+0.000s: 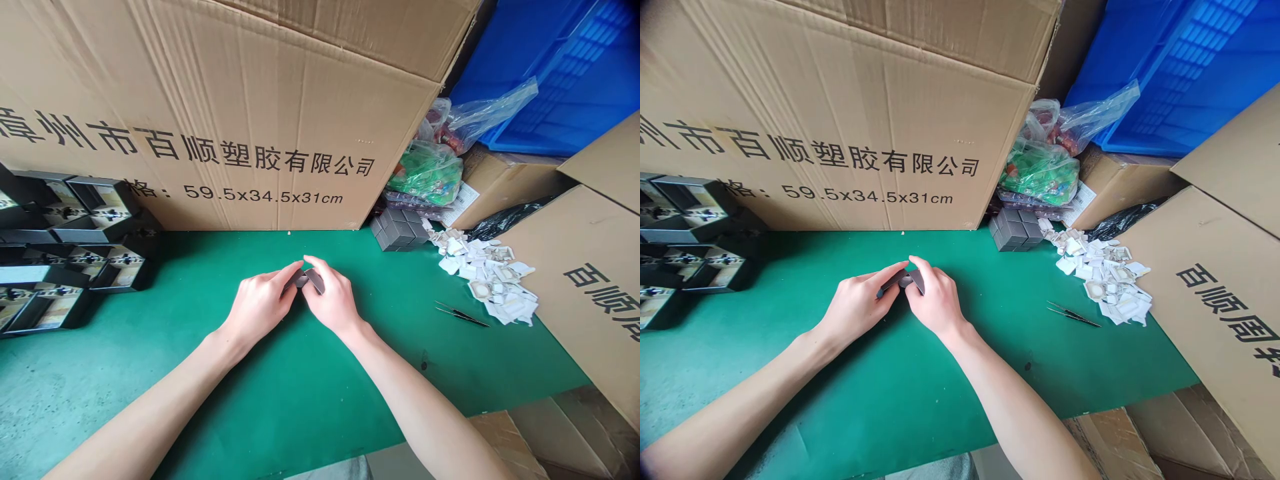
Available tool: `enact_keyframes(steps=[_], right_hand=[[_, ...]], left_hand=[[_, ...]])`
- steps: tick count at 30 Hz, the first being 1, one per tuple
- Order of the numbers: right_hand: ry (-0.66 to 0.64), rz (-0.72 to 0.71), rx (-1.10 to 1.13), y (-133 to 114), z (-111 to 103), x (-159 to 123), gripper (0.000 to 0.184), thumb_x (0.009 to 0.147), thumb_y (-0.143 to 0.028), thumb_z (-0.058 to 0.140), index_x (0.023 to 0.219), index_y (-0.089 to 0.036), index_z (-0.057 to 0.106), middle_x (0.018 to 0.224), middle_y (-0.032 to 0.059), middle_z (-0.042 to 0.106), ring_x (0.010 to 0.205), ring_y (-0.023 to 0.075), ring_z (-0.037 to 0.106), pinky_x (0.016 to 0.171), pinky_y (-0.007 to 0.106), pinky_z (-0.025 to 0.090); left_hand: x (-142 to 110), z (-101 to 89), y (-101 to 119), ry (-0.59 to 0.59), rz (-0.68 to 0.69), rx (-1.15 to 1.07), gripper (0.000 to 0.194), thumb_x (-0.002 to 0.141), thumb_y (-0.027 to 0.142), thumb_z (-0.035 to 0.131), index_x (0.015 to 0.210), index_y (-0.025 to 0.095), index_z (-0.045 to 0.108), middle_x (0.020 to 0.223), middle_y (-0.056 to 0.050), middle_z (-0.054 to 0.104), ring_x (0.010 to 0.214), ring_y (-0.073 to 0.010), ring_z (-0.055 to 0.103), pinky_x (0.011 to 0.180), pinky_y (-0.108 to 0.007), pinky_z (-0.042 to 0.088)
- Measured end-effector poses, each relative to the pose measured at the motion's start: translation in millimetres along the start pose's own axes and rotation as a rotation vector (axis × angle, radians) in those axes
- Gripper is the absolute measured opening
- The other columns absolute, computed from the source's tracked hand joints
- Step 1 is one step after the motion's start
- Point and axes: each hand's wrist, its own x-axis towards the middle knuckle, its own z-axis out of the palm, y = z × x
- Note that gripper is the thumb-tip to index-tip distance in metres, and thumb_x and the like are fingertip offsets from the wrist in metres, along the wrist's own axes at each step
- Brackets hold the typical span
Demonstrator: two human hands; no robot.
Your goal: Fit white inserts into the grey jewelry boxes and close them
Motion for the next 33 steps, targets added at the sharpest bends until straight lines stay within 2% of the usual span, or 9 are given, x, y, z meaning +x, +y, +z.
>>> enact_keyframes(steps=[33], right_hand=[[0.016, -0.013, -0.014, -0.8, -1.2, 0.1, 0.039, 0.086, -0.018, 0.051, 0.124, -0.02, 0.062, 0.111, 0.0058, 0.074, 0.1, 0.0213, 0.071, 0.091, 0.034, 0.059]], left_hand=[[-0.4, 1.0, -1.1, -0.021, -0.014, -0.02, 0.043, 0.092, 0.019, 0.049, 0.132, 0.022, 0.064, 0.108, -0.005, 0.079, 0.084, -0.0236, 0.077, 0.066, -0.029, 0.055]])
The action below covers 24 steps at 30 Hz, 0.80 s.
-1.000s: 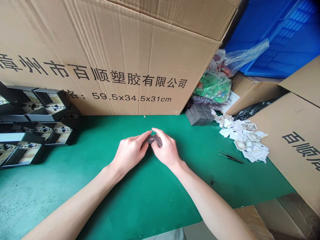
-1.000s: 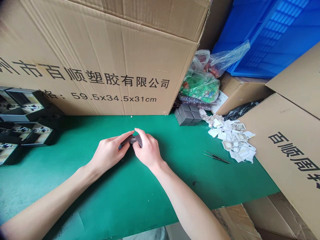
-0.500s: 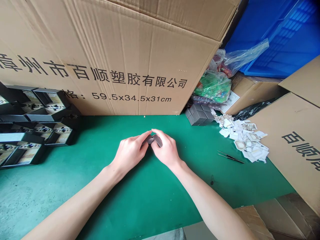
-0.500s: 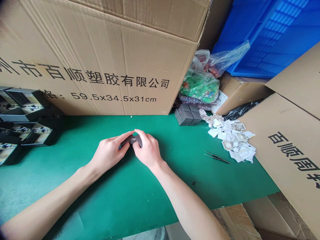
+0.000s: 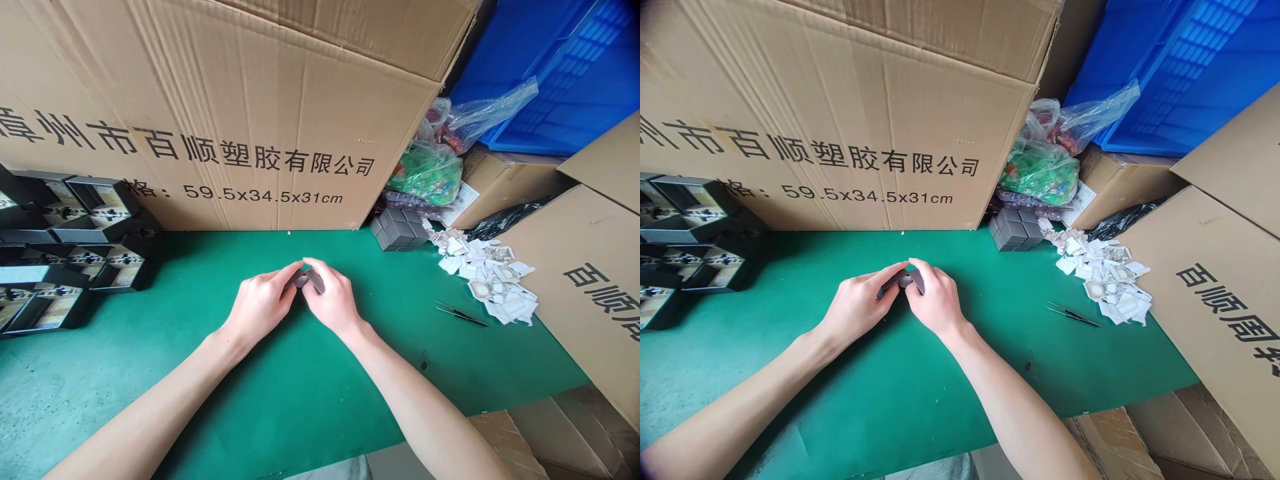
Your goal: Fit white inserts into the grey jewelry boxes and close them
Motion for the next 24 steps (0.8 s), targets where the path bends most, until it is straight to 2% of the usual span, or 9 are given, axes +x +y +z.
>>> enact_keyframes(steps=[9, 16, 24], right_hand=[[-0.02, 0.005, -0.001, -0.8, -0.9, 0.8, 0.039, 0.087, -0.017, 0.05, 0.124, -0.021, 0.062, 0.109, 0.0057, 0.075, 0.098, 0.0218, 0.072, 0.089, 0.035, 0.059], [-0.039, 0.034, -0.004, -0.7, -0.4, 0.5, 0.042, 0.086, -0.018, 0.051, 0.126, -0.022, 0.06, 0.109, 0.005, 0.075, 0.097, 0.0212, 0.072, 0.088, 0.033, 0.059], [-0.028, 0.011, -0.01, 1.8, 1.6, -0.7, 0.041, 0.087, -0.019, 0.051, 0.127, -0.021, 0.06, 0.106, 0.0051, 0.075, 0.097, 0.021, 0.072, 0.087, 0.033, 0.059]], left_hand=[[0.0, -1.3, -0.6, -0.013, -0.005, 0.021, 0.041, 0.095, 0.024, 0.045, 0.132, 0.023, 0.064, 0.11, -0.005, 0.079, 0.084, -0.0241, 0.077, 0.066, -0.03, 0.055], [0.6, -1.6, -0.8, -0.018, -0.012, 0.035, 0.041, 0.092, 0.022, 0.048, 0.13, 0.023, 0.066, 0.105, -0.004, 0.08, 0.077, -0.0233, 0.076, 0.063, -0.029, 0.052], [1.6, -2.4, 0.3, -0.022, -0.02, -0.006, 0.043, 0.092, 0.023, 0.048, 0.131, 0.021, 0.065, 0.109, -0.004, 0.079, 0.079, -0.0236, 0.076, 0.065, -0.03, 0.054]])
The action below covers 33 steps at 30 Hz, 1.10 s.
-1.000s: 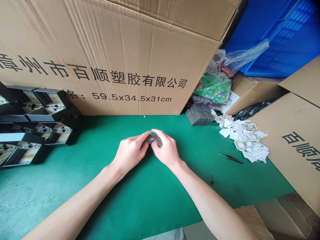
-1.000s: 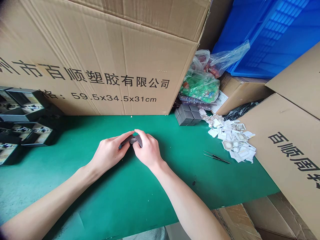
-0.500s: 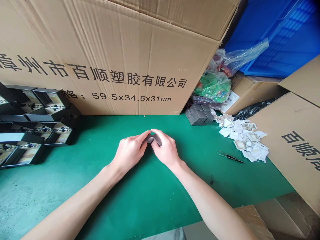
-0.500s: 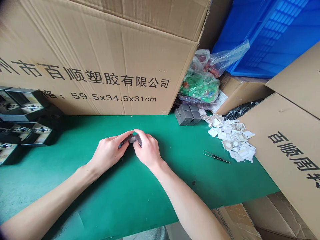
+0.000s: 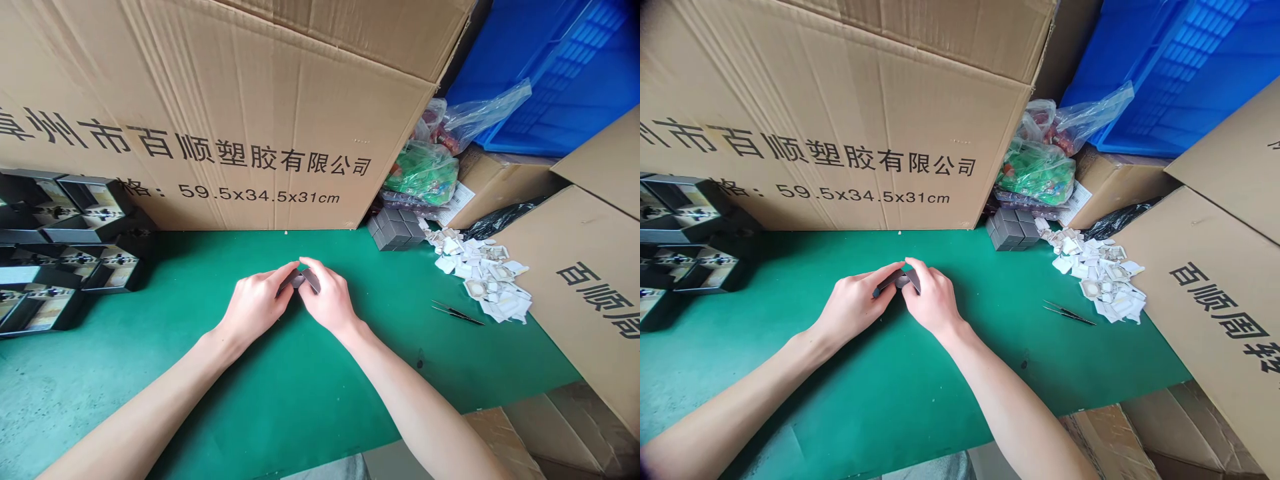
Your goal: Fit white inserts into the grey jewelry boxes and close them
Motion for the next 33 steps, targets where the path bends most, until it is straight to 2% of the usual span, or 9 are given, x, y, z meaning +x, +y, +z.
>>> enact_keyframes(steps=[12, 33], right_hand=[[-0.008, 0.005, -0.012, -3.7, -3.4, 1.5, 0.04, 0.087, -0.019, 0.049, 0.125, -0.022, 0.061, 0.109, 0.0061, 0.075, 0.099, 0.0217, 0.071, 0.088, 0.035, 0.059], [-0.009, 0.001, -0.025, -4.5, -3.8, 3.6, 0.041, 0.086, -0.016, 0.051, 0.126, -0.02, 0.06, 0.109, 0.0077, 0.074, 0.099, 0.0233, 0.071, 0.087, 0.037, 0.059]], left_hand=[[-0.2, -0.1, 0.2, -0.004, 0.005, 0.013, 0.043, 0.092, 0.024, 0.047, 0.131, 0.023, 0.065, 0.112, -0.005, 0.078, 0.085, -0.0234, 0.077, 0.069, -0.029, 0.056], [2.1, -2.1, -0.4, -0.02, 0.0, 0.016, 0.045, 0.092, 0.024, 0.046, 0.134, 0.022, 0.063, 0.114, -0.006, 0.077, 0.085, -0.0241, 0.077, 0.068, -0.03, 0.057]])
